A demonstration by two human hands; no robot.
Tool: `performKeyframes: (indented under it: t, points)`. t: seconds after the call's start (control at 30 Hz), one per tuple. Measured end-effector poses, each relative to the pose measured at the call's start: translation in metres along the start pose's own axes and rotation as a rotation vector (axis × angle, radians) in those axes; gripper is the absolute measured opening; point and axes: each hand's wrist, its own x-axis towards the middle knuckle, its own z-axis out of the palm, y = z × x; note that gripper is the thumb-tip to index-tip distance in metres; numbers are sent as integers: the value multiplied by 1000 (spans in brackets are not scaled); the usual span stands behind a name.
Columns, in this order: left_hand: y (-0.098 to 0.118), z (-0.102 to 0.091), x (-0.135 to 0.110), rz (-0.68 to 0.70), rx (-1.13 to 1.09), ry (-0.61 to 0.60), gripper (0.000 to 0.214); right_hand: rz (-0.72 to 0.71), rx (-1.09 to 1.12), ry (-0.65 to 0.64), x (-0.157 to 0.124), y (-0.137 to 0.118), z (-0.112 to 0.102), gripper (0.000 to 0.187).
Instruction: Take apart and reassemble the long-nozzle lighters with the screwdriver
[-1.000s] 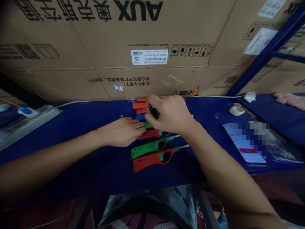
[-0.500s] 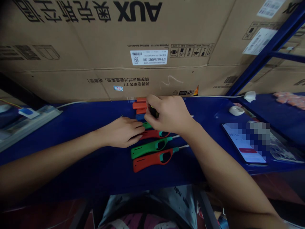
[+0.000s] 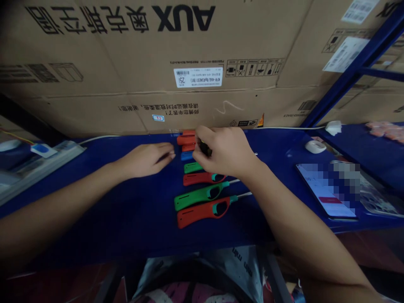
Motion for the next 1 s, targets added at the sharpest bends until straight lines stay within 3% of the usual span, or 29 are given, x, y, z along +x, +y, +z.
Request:
performKeyframes:
  t: [0.2,0.4,0.47,0.57,0.7,0.8,1.0]
  points:
    - [-54,22,-16,-131,-116,-38,20,-15,9,1,1,0,0,24]
    - [-57,27,-22,-234,-231,50,28,-13,16,20,0,2,1,20]
    - [-46,22,-23,-220,-263,119,32,-11,17,20,0,2,0,19]
    - [-12,13,-31,-79,-326,178,36,-5,16,15,0,2,0,18]
    - [52,8,-49,120,-369,121,55,5,14,14,0,1,-1,18]
    - [88,17,-61,179,-292,118,70,8,6,-3,0,1,-1,20]
    - [109,44,-65,270,-207,95,47,2,-24,26,1,-1,-1,21]
